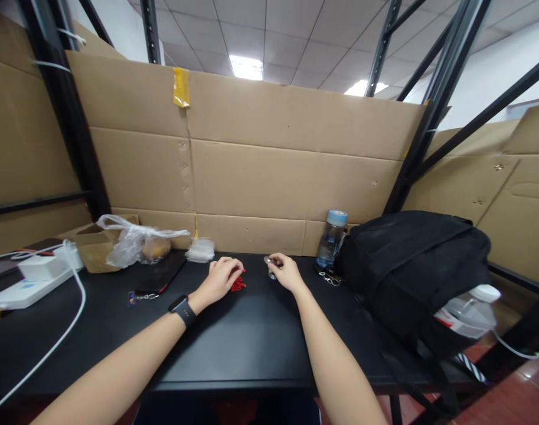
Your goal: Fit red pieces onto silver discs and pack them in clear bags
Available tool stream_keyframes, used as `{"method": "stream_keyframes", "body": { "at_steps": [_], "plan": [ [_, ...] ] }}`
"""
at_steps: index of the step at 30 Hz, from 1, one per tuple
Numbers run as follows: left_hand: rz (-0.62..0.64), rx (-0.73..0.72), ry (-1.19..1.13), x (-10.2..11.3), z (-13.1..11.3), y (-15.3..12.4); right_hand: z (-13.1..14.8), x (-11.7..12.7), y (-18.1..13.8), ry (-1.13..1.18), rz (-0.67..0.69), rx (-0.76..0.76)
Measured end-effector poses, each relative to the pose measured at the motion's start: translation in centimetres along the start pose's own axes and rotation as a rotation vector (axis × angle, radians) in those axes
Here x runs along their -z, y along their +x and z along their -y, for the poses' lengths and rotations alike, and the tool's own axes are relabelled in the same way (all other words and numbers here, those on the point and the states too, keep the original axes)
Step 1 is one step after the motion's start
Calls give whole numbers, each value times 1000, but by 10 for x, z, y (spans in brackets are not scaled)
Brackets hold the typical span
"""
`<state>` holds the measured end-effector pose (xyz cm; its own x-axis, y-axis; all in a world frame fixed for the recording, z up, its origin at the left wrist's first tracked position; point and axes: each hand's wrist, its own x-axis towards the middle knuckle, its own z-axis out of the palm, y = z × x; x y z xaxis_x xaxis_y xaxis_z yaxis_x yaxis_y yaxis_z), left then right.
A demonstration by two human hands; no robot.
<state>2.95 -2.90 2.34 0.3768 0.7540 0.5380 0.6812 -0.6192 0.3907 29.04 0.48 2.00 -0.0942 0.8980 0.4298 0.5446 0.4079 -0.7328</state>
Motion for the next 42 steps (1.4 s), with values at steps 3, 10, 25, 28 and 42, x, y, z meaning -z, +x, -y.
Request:
{"method": "stream_keyframes", "body": {
  "at_steps": [3, 10, 25, 28, 42],
  "plan": [
    [-79, 66, -32, 6, -2, 2, 16, -16, -3, 244, 7, 1],
    [-200, 186, -211, 14, -2, 5, 64, -46, -20, 614, 36, 47],
    [-256, 146, -294, -4, -2, 5, 76, -56, -29, 711, 59, -2],
    [-257, 144, -300, -4, -4, 4, 78, -56, -30, 721, 59, -18],
    [-335, 49, 6, 4, -20, -2, 77, -58, -30, 720, 63, 6]
  ]
}}
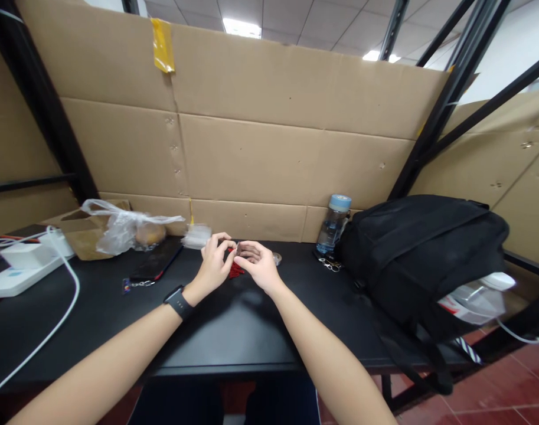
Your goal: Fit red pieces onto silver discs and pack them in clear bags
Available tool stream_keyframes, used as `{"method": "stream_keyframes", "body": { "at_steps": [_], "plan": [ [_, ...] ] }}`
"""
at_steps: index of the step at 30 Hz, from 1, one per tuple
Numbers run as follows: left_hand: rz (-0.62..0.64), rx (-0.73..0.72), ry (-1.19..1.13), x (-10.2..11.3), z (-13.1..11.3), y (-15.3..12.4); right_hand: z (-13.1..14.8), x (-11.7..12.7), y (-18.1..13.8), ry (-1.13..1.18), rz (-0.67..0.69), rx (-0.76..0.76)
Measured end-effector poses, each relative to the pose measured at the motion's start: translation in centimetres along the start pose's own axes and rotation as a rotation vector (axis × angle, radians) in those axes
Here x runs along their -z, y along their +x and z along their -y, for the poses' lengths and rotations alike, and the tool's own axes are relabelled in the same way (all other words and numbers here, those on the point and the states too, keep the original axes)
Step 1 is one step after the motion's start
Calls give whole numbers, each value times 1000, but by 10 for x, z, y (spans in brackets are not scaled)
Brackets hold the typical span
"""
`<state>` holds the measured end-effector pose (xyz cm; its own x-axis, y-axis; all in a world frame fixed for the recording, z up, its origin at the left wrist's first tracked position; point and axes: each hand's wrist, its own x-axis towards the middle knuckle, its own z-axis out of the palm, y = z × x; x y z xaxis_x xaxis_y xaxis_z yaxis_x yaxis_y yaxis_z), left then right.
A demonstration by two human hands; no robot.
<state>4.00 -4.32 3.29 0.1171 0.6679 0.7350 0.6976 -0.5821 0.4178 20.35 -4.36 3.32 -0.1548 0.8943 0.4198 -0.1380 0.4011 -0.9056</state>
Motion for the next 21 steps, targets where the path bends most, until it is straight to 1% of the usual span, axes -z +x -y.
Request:
{"method": "stream_keyframes", "body": {
  "at_steps": [4, 12, 16, 21],
  "plan": [
    [-8, -72, 44, 1, 2, 0, 1, 0, -1, -4, -16, 4],
    [-41, -128, 65, -4, 4, -1, 3, -2, -2, 23, -12, -4],
    [-56, -178, 110, -1, 3, 0, 6, -4, -3, 36, 11, 8],
    [-50, -216, 164, 3, 2, 0, 8, -5, -4, 36, 4, 1]
  ]
}}
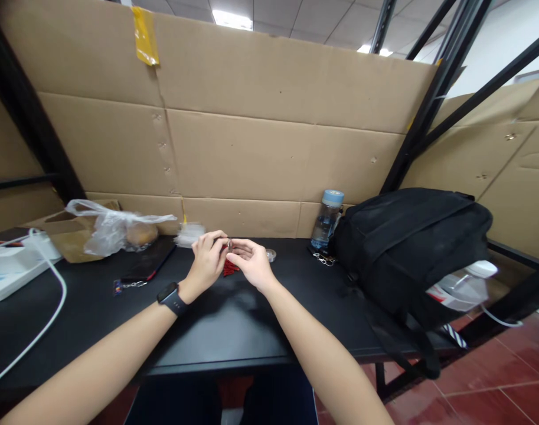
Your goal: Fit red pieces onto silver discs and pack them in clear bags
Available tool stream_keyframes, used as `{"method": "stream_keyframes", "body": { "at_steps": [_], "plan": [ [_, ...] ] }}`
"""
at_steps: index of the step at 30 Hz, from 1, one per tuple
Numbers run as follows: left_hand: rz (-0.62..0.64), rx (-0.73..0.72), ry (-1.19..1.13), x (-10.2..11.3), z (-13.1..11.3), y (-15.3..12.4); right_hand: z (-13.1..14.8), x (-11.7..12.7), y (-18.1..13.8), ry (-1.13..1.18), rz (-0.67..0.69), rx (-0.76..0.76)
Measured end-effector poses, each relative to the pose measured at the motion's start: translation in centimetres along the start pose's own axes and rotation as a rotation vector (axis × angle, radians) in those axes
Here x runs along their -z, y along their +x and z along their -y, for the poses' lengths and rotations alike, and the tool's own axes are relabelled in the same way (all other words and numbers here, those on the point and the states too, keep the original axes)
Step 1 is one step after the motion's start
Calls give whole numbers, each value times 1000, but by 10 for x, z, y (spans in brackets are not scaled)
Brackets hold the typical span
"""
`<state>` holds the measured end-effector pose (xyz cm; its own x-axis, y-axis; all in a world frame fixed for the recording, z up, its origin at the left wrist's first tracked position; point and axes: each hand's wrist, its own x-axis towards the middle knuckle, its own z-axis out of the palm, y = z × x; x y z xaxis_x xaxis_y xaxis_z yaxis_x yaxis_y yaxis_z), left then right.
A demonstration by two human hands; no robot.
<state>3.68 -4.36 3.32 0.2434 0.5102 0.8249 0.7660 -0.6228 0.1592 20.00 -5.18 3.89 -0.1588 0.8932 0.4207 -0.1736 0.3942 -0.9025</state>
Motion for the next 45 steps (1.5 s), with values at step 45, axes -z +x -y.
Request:
{"method": "stream_keyframes", "body": {
  "at_steps": [45],
  "plan": [
    [490, -56, -117, -20, 32, -13, 29, 75, 8, -1016, 611, 47]
  ]
}}
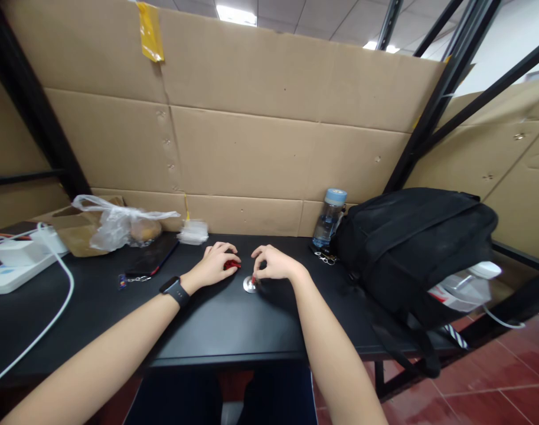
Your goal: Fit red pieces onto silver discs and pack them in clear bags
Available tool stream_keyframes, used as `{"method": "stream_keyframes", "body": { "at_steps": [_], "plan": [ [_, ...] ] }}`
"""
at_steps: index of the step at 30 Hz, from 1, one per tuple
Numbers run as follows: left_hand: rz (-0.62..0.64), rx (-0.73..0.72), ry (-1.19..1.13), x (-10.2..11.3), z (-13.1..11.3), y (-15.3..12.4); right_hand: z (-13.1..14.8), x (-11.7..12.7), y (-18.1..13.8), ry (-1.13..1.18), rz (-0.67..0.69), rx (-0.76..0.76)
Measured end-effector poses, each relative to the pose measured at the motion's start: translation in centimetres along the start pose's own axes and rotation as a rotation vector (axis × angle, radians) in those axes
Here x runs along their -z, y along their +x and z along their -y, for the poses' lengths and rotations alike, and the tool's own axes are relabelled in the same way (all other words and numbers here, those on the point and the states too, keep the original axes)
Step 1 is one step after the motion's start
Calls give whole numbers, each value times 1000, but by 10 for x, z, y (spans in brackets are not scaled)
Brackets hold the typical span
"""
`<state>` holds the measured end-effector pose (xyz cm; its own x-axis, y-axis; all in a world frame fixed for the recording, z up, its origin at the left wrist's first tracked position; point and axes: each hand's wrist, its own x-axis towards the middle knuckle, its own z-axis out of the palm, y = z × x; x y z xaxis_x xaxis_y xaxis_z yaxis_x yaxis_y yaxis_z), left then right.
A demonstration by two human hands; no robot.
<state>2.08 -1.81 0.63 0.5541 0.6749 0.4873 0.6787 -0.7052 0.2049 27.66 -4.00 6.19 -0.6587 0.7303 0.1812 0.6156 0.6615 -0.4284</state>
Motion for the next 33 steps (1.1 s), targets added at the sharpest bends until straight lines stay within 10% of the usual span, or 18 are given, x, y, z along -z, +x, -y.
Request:
{"method": "stream_keyframes", "body": {
  "at_steps": [11, 27, 33],
  "plan": [
    [-25, 20, -40, -8, -2, 3, -44, -14, 5, -244, -301, -504],
    [-100, 130, -190, 13, -5, 7, -63, -18, 7, -143, -370, -458],
    [-178, 211, -184, 17, -12, 8, -48, -20, 14, 218, -596, -295]
  ]
}}
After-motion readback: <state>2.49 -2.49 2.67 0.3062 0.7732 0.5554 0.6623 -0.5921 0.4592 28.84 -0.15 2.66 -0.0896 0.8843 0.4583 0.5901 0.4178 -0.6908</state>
